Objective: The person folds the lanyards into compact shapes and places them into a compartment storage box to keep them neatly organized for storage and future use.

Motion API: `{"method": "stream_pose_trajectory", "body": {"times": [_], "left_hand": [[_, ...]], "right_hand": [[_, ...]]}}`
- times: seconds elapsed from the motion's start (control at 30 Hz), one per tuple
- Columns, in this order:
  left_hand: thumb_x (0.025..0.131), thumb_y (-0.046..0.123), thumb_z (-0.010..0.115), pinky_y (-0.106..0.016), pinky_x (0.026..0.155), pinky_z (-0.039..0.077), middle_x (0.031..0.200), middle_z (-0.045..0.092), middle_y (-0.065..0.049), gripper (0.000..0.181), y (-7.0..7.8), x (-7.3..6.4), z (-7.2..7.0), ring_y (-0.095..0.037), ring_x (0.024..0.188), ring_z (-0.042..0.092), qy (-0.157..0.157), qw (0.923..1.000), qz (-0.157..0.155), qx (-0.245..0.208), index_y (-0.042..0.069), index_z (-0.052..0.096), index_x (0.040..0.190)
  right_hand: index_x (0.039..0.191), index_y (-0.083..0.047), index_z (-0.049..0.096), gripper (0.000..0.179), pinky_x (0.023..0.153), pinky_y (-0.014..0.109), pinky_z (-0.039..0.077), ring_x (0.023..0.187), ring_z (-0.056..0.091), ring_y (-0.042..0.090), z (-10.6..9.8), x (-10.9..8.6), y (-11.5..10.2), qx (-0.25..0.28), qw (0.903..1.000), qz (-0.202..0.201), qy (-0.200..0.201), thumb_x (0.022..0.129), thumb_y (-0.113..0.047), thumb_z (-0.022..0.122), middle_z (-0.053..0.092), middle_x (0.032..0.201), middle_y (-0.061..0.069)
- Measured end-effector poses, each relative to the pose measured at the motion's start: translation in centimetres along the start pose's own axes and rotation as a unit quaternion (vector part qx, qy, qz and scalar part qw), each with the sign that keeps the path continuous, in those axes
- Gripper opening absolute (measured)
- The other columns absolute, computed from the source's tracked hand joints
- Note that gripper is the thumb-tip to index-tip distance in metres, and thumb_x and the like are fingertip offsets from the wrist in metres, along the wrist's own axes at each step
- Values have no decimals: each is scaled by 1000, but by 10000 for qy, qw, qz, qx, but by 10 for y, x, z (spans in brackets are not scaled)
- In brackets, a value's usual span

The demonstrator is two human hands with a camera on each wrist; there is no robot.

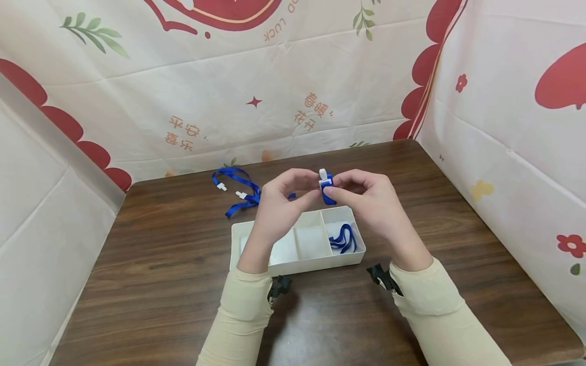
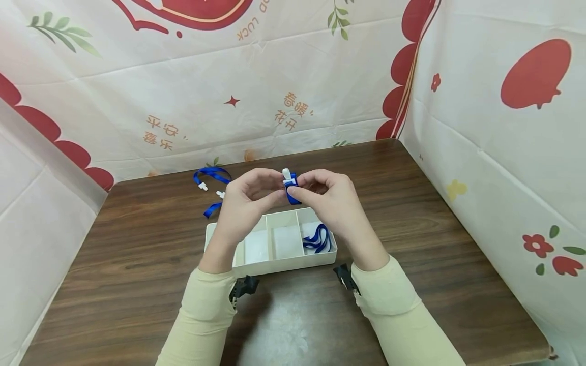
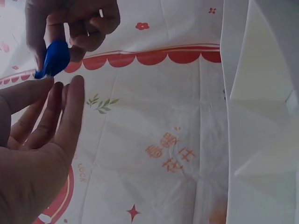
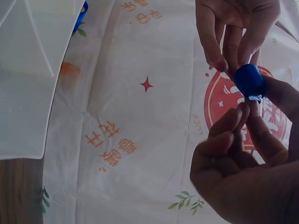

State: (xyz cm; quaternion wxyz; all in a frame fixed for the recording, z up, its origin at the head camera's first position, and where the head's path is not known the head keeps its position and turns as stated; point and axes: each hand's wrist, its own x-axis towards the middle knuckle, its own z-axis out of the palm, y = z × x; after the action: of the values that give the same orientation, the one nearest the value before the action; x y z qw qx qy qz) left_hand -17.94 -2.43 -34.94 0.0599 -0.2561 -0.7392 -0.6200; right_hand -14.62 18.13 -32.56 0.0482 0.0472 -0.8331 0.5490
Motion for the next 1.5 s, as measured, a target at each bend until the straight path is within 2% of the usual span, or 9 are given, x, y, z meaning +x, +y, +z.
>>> {"method": "stream_pose_trajectory", "body": {"times": [0.17, 0.27, 0.47, 0.6, 0.7, 0.77, 0.93, 1.07, 1.5], "left_hand": [[101, 16, 75, -46, 104, 60, 121, 78, -8, 28, 0, -8, -29, -23, 118, 74, -258, 9952, -463, 821, 10, 71, 128], [100, 23, 76, -49, 108, 57, 133, 74, -7, 36, -1, -18, -56, -26, 127, 69, -541, 9791, -813, 1787, 15, 70, 134], [92, 39, 84, -66, 126, 31, 173, 34, -14, 89, -13, -39, -101, -41, 163, 24, -1789, 9088, -1778, 3324, 14, 39, 164], [81, 46, 93, -78, 124, 22, 180, 6, -18, 123, -27, -49, -111, -50, 165, 3, -2594, 8597, -2311, 3744, 15, 16, 172], [76, 49, 95, -84, 120, 19, 181, 4, -16, 130, -36, -55, -110, -49, 166, 1, -2908, 8333, -2571, 3936, 16, 14, 172], [75, 46, 96, -81, 123, 19, 181, 9, -16, 130, -41, -58, -109, -47, 166, 5, -2995, 8280, -2646, 3934, 14, 16, 172], [75, 35, 99, -64, 131, 23, 177, 21, -20, 125, -47, -58, -105, -47, 166, 11, -2989, 8418, -2593, 3671, 4, 23, 169], [74, 34, 99, -64, 131, 23, 178, 21, -17, 123, -48, -52, -100, -44, 167, 8, -2912, 8416, -2688, 3669, 10, 24, 170], [74, 43, 98, -78, 121, 28, 179, 23, -12, 123, -47, -39, -92, -40, 167, 12, -2983, 8008, -2924, 4292, 17, 25, 170]], "right_hand": [[100, -9, 81, 18, 99, 43, 51, 123, 60, 24, 1, 5, -1, -659, 9967, -463, 82, 92, -25, 85, 62, 138, 0], [96, -9, 82, 14, 115, 59, 41, 147, 44, 30, 0, 10, -3, -998, 9930, -628, -69, 90, -21, 86, 53, 155, 0], [89, -11, 81, 9, 123, 71, 27, 159, 24, 34, 3, 17, 5, -1621, 9839, -584, -471, 89, -19, 86, 44, 165, 4], [79, -16, 78, 12, 124, 74, 21, 159, 23, 36, 14, 17, 20, -2009, 9758, -546, -663, 88, -20, 86, 46, 163, 5], [75, -18, 77, 15, 123, 76, 17, 158, 25, 37, 23, 14, 27, -2235, 9700, -604, -747, 87, -23, 85, 49, 162, 6], [73, -19, 76, 16, 123, 76, 16, 158, 27, 37, 28, 11, 30, -2315, 9679, -630, -745, 87, -24, 85, 50, 161, 7], [71, -19, 76, 17, 124, 77, 16, 156, 29, 38, 36, 4, 30, -2449, 9661, -621, -536, 85, -23, 85, 50, 161, 8], [69, -20, 74, 19, 121, 81, 15, 153, 32, 39, 44, 0, 32, -2757, 9586, -575, -408, 85, -24, 83, 51, 161, 9], [57, -18, 64, 33, 118, 88, 4, 153, 33, 44, 67, -1, 37, -3391, 9398, 189, -385, 88, -22, 75, 52, 160, 13]]}}
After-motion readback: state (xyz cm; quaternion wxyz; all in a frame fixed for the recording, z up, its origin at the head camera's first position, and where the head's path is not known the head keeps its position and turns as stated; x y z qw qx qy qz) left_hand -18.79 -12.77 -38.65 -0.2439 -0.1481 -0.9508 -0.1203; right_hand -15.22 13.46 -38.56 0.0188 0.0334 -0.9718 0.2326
